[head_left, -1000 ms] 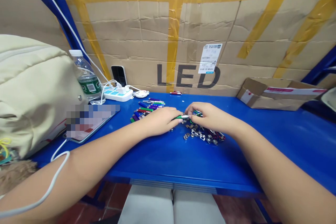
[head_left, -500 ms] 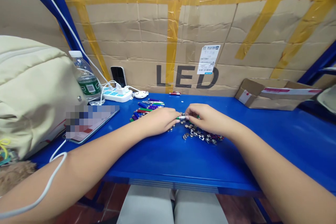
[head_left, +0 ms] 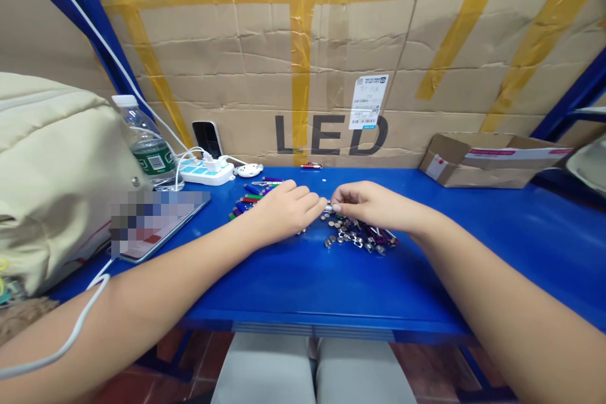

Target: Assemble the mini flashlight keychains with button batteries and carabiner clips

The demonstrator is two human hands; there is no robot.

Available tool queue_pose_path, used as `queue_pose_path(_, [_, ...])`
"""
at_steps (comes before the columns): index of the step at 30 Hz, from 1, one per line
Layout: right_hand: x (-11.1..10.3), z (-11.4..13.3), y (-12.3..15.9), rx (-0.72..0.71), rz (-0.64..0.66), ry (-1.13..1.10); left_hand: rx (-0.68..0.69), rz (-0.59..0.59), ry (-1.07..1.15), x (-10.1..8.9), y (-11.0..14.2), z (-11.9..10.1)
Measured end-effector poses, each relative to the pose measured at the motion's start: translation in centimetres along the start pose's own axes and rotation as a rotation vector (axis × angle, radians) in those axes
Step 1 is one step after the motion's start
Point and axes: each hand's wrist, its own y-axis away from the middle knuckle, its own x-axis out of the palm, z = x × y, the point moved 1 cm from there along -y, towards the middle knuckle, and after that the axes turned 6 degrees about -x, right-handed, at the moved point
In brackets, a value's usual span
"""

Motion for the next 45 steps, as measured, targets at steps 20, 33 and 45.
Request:
queue_pose_path(20, [0.0, 0.1, -0.2, -0.112, -0.137, 0.126, -0.363, 0.203, 0.835, 0.0, -0.4, 1.1])
queue_pose_path(33, [0.6, -0.4, -0.2, 0.021, 0.001, -0.252, -0.189, -0.024, 0.276, 0.4, 0.1, 0.2])
queue_pose_path(45, [-1.4, -1.2, 0.0, 0.05, -0.205, -0.046, -0.399, 0.003, 0.413, -0.3, -0.5, 0.5])
